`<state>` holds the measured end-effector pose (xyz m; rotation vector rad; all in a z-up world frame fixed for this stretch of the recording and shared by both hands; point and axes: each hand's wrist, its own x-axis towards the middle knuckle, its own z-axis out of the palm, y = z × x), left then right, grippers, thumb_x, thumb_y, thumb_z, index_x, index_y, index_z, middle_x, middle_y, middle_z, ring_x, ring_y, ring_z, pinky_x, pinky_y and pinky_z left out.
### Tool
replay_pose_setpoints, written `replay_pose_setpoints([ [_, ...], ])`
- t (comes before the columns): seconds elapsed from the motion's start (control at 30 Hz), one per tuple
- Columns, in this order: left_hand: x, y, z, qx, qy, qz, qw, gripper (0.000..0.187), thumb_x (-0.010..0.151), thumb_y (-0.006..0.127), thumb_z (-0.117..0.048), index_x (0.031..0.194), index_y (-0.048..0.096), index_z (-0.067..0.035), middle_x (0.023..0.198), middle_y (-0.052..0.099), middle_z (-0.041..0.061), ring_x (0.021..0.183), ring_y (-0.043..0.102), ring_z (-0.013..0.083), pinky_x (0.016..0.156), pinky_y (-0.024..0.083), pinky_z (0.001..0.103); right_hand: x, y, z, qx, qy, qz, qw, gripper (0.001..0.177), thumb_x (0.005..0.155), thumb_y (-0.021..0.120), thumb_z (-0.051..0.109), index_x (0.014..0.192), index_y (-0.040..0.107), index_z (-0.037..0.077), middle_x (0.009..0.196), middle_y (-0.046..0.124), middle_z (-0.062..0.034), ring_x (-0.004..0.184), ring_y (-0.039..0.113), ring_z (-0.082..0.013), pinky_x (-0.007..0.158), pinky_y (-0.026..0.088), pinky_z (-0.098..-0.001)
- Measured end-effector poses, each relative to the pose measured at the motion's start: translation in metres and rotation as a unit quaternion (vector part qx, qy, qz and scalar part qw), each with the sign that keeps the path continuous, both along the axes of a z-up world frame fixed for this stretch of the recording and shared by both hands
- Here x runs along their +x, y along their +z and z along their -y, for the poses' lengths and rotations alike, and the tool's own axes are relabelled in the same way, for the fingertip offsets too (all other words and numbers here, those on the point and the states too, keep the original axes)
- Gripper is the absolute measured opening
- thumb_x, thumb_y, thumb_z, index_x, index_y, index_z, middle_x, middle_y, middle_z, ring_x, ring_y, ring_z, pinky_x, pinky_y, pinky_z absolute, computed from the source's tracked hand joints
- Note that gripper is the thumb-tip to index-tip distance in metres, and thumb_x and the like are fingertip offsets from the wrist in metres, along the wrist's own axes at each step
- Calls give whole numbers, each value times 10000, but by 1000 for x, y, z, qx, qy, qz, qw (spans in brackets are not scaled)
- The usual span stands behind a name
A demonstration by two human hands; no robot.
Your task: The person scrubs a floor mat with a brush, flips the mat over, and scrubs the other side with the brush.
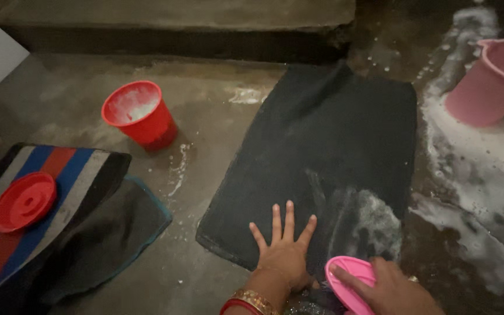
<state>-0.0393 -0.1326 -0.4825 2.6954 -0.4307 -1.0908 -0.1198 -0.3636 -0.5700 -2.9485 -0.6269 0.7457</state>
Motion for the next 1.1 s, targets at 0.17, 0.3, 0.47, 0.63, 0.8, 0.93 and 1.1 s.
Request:
replay_pose_setpoints([
  [0.17,-6,4,-1,2,-6,23,1000,1310,692,901,-499,1654,28,-328,1680,-294,194,1527,-308,413,1096,-110,834,20,31,1,40,3,123,992,744,883,653,644,1558,422,432,1172,558,-110,1068,604,-271,870,565,-398],
  [0.3,-3,7,1,20,-11,1,1000,1293,714,884,-519,1652,15,-327,1680,-300,196,1522,-320,427,1099,-99,843,48,67,-13,92,-44,173,980,694,835,605,546,1493,454,386,1156,548,-132,968,608,-271,799,562,-417],
  [0.47,-4,7,2,29,-17,2,999,1294,715,879,-526,1649,5,-330,1682,-293,192,1522,-317,430,1095,-82,850,97,91,-19,-97,-193,51,975,658,950,446,633,1562,264,477,1222,494,-128,1048,595,-239,836,612,-384],
  [0.63,-1,3,2,25,-15,-10,1000,1299,706,888,-514,1651,15,-336,1684,-292,198,1523,-312,436,1097,-82,847,131,90,-18,-111,-250,150,950,702,949,450,648,1588,224,467,1200,507,-181,1059,597,-321,823,588,-426],
  [0.8,-2,-4,-1,6,-15,8,1000,1319,693,906,-500,1654,21,-318,1681,-283,207,1523,-311,440,1093,-89,847,104,94,-30,-61,-267,70,959,747,924,483,658,1595,233,445,1246,483,-199,1087,600,-347,872,588,-455],
  [0.93,-5,-5,-3,-9,-18,38,999,1341,670,920,-502,1653,33,-288,1683,-261,214,1526,-284,441,1090,-85,848,62,81,-27,50,-197,76,976,803,809,613,595,1553,374,410,1226,497,-149,1095,597,-315,926,563,-445],
  [1.1,-2,1,-2,-6,-10,7,1000,1283,706,890,-482,1650,40,-302,1688,-262,203,1534,-286,435,1103,-94,835,22,20,-10,118,-101,0,988,803,823,755,550,1544,431,407,1214,574,-121,1075,625,-297,927,554,-420],
])
